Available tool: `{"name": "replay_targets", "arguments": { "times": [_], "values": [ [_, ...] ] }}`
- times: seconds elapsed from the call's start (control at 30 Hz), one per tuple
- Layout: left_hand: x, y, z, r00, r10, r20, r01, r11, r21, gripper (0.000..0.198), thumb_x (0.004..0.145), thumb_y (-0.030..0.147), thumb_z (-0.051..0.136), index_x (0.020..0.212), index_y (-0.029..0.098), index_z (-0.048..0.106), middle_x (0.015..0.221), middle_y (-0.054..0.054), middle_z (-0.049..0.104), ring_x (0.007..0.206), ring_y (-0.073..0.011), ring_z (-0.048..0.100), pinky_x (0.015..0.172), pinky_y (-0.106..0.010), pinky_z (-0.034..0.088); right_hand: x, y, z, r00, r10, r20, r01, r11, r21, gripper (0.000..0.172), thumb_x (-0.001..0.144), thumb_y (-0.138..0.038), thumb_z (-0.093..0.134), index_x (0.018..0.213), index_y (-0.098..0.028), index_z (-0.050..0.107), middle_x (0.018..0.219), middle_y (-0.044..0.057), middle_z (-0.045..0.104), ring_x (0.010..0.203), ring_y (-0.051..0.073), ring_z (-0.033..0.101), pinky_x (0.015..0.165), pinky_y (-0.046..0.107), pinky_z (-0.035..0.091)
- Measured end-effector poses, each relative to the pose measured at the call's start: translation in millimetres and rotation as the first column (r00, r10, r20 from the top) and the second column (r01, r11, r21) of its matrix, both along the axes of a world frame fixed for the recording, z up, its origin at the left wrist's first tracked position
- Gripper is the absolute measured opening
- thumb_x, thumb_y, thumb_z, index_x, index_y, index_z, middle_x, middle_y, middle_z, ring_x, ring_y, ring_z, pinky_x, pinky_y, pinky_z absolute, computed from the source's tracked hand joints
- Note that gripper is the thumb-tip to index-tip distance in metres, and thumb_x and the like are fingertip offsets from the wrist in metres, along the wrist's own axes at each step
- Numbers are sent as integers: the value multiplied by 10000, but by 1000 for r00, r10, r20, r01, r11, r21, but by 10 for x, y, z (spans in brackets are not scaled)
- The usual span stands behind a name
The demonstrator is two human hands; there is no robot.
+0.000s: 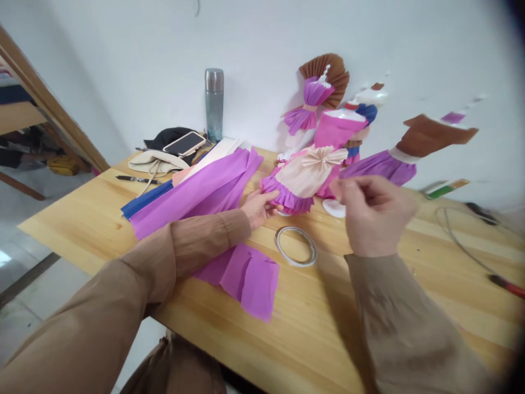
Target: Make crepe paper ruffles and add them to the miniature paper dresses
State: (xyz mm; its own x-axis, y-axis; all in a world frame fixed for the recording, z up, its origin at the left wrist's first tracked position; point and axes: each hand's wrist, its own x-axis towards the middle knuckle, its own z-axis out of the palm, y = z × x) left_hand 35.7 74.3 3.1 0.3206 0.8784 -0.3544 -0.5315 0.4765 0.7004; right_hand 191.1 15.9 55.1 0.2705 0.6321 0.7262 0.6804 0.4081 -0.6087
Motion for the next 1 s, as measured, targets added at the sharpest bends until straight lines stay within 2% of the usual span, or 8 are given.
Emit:
{"name": "replay_targets", "arguments": {
  "times": [0.07,0.17,0.3,0.4,0.47,0.6,0.8,1.0],
  "values": [
    [-5,-12,-2,1000,8,-15,-8,1000,-7,153,907,98,574,757,120,595,514,10,581,405,-64,551,428,-146,395,59,80,199,999,-14,-53,18,996,85,107,779,-168,617,816,-161,717,670,28,655,587,148,566,566,307,461],
    [-17,-40,9,998,28,-52,-29,1000,-12,149,929,150,558,788,123,598,543,4,590,425,-68,564,443,-150,408,192,299,481,997,76,6,-76,986,151,332,780,-138,631,1100,-99,709,896,95,726,733,151,644,641,312,506],
    [-38,-66,59,987,35,-155,-40,999,-31,151,965,180,495,847,125,572,577,-3,591,445,-81,585,465,-164,421,218,529,897,971,186,149,-187,982,-2,462,838,-113,642,1295,-54,612,1136,178,722,1026,218,681,741,330,536],
    [-61,-93,121,966,24,-257,-38,998,-49,50,937,128,509,909,126,550,616,-5,605,428,-85,573,469,-184,426,55,547,1201,950,214,229,-188,973,-131,410,915,-131,547,1317,-106,625,1090,107,743,946,170,699,859,392,541],
    [-87,-131,173,949,20,-316,-39,998,-52,76,920,91,504,978,130,533,634,6,601,424,-90,570,474,-201,437,-73,526,1345,924,198,328,-143,972,-185,350,875,-57,536,1161,-125,726,932,40,762,863,160,704,902,436,554],
    [-167,-245,300,915,22,-402,-36,999,-27,190,917,80,485,1093,152,482,647,45,554,441,-86,573,490,-209,445,-194,536,1448,882,101,461,-4,979,-206,229,797,-52,610,925,-113,789,890,24,774,946,217,708,939,477,558],
    [-230,-319,431,871,24,-491,20,996,85,166,856,36,556,970,156,545,698,44,555,440,-38,484,486,-198,410,-137,658,1452,830,18,558,95,980,-174,255,815,-109,603,1002,-92,776,943,55,789,1024,251,702,946,493,547],
    [-175,-287,357,823,9,-568,74,990,122,173,870,73,595,733,146,520,624,47,499,464,-30,429,465,-190,344,-132,716,1446,823,-21,568,133,979,-157,261,832,-155,609,1015,-72,775,994,112,782,1009,259,712,880,428,568]
  ]
}}
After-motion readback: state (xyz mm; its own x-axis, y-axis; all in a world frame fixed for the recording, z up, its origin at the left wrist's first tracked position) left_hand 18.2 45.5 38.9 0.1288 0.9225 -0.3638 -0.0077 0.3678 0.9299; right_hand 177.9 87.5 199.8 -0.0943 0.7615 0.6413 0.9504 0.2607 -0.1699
